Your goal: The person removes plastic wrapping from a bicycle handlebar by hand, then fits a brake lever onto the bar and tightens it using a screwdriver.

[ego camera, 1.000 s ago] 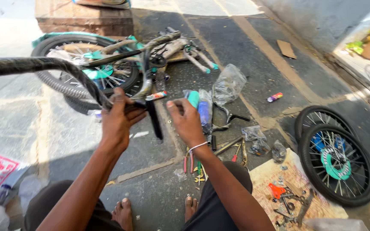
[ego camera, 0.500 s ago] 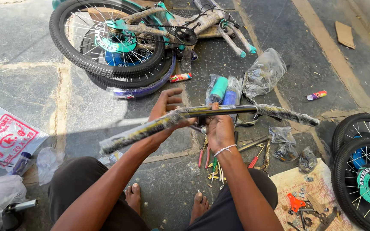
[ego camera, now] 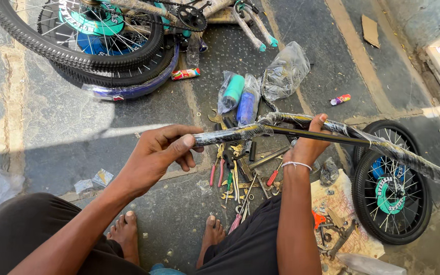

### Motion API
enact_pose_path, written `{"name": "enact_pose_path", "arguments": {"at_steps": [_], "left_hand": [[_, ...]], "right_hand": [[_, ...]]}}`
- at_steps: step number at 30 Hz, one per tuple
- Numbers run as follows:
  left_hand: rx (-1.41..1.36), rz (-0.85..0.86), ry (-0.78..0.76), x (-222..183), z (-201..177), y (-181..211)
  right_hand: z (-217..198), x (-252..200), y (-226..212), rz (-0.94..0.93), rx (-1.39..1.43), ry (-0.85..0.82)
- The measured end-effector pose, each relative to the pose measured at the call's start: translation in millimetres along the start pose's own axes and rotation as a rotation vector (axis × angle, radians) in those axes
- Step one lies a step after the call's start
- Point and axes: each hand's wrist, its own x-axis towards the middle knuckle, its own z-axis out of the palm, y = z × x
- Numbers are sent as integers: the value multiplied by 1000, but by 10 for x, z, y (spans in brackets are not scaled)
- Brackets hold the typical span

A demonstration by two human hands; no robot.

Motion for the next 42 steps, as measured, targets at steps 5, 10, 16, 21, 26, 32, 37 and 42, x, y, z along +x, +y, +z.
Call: {"name": "enact_pose_path", "arguments": {"at_steps": [5, 10, 16, 21, 26, 32, 37, 42], "left_hand": [[-183, 52, 62, 31, -62, 38], [-312, 49, 115, 12, -78, 107], [-386, 65, 182, -42, -43, 250], [-93, 265, 152, -26, -96, 108], [47, 214, 233, 29, -70, -62], [300, 227, 186, -38, -1, 31], [-76, -58, -136, -86, -28, 74], [-476, -5, -335, -109, -80, 249]], "right_hand": [[-31, -253, -627, 261, -72, -317], [-202, -279, -422, 477, 23, -550], [-218, -367, -313, 560, 52, -469], [-219, -494, -501, 373, 86, -405], [-261, -446, -561, 231, 178, -369], [-371, -389, -768, 164, 135, -563], [-530, -332, -796, 63, 231, -802], [-404, -448, -789, 163, 239, -809]]}}
